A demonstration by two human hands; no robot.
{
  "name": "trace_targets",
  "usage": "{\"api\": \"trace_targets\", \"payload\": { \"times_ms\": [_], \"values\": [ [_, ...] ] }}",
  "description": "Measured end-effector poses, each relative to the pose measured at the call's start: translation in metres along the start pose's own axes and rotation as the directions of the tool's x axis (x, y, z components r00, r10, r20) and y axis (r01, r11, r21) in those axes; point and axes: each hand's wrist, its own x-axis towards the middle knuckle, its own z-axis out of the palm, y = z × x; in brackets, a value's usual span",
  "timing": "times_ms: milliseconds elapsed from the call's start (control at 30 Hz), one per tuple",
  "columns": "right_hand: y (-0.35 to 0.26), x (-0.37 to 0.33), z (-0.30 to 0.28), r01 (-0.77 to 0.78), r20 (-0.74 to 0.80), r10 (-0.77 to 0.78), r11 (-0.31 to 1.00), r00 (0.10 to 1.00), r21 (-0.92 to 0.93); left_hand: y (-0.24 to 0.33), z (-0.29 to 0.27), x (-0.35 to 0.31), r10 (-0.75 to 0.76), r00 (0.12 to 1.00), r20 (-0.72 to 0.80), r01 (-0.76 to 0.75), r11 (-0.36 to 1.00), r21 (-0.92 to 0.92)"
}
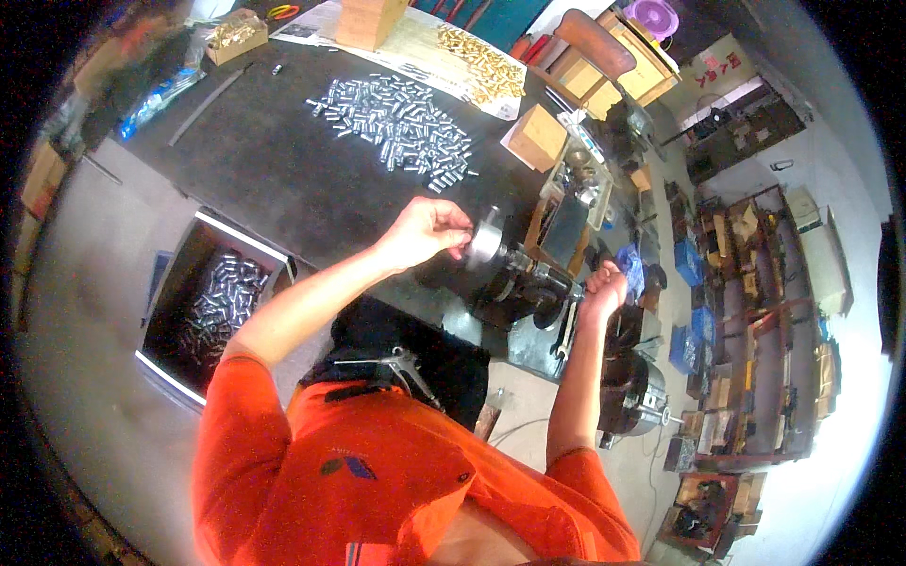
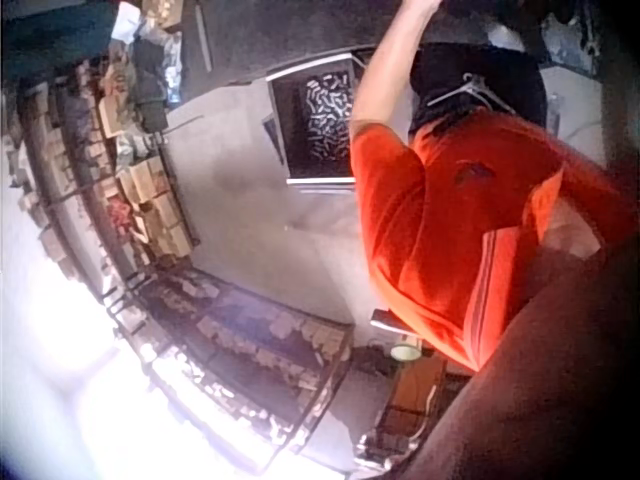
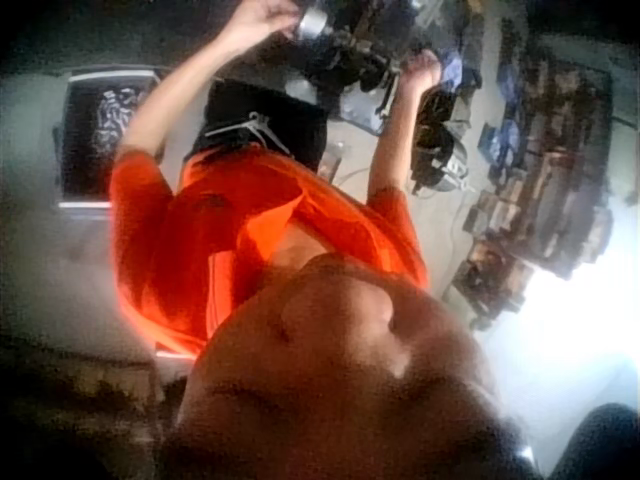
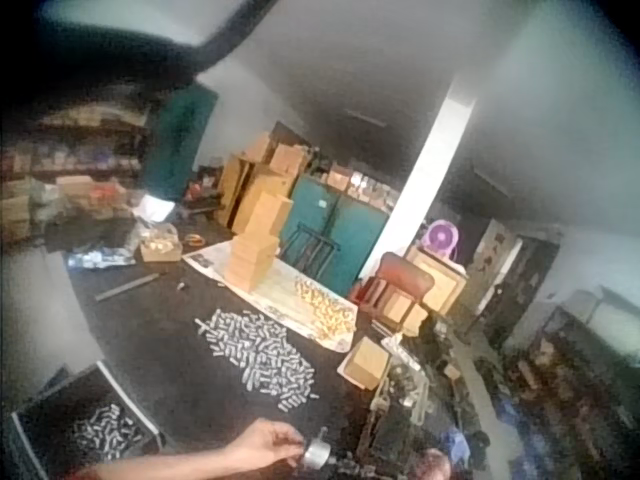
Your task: The person repeatedly picks up small metal pins from a table and holds them against a rotating bench grinder, then places the pins into a metal tray. The person continues this cycle throughout the clip.
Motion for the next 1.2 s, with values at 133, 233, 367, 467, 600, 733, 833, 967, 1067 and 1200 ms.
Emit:
{"api": "trace_targets", "payload": {
  "times_ms": [133, 233, 367, 467, 600, 733, 833, 967, 1067, 1200],
  "values": [
    [0.034, 0.021, -0.020, -0.031, -0.137, -0.003, 0.969, 0.991, -0.244, -0.008, -0.006, 0.000, 0.048, 0.998, 0.031, -0.050, 0.998, 0.048],
    [0.041, 0.023, -0.023, -0.122, -0.248, 0.042, 0.942, 0.968, -0.314, -0.008, -0.012, 0.000, 0.042, 0.997, 0.059, -0.050, 0.989, 0.137],
    [0.040, 0.022, -0.024, -0.109, -0.216, 0.052, 0.959, 0.975, -0.261, 0.006, -0.004, -0.005, 0.064, 0.995, 0.082, -0.083, 0.964, 0.254],
    [0.034, 0.028, -0.027, -0.135, -0.176, 0.102, 0.972, 0.979, -0.191, 0.003, -0.001, -0.003, 0.081, 0.994, 0.070, -0.098, 0.954, 0.284],
    [0.014, 0.013, -0.016, -0.045, -0.126, 0.021, 0.981, 0.992, -0.187, 0.005, 0.005, -0.003, 0.056, 0.998, 0.008, -0.055, 0.946, 0.319],
    [-0.010, -0.018, -0.003, 0.070, -0.099, -0.067, 0.997, 0.993, 0.028, 0.003, 0.006, -0.005, 0.059, 0.997, -0.054, -0.018, 0.822, 0.570],
    [-0.022, -0.045, -0.024, 0.146, 0.033, -0.148, 0.987, 0.988, 0.063, 0.011, 0.011, -0.003, -0.006, 0.997, -0.077, 0.053, 0.774, 0.631],
    [-0.009, -0.080, -0.053, 0.033, 0.048, -0.039, 0.993, 0.998, 0.114, 0.010, 0.008, -0.002, -0.080, 0.992, -0.098, 0.122, 0.797, 0.591],
    [0.026, -0.079, -0.080, -0.119, -0.034, 0.123, 0.989, 0.992, 0.085, 0.009, 0.006, -0.001, -0.112, 0.989, -0.092, 0.143, 0.848, 0.511],
    [0.105, 0.009, -0.145, -0.259, -0.068, 0.262, 0.964, 0.963, 0.052, 0.012, 0.009, 0.005, -0.153, 0.987, -0.047, 0.160, 0.931, 0.328]
  ]
}}
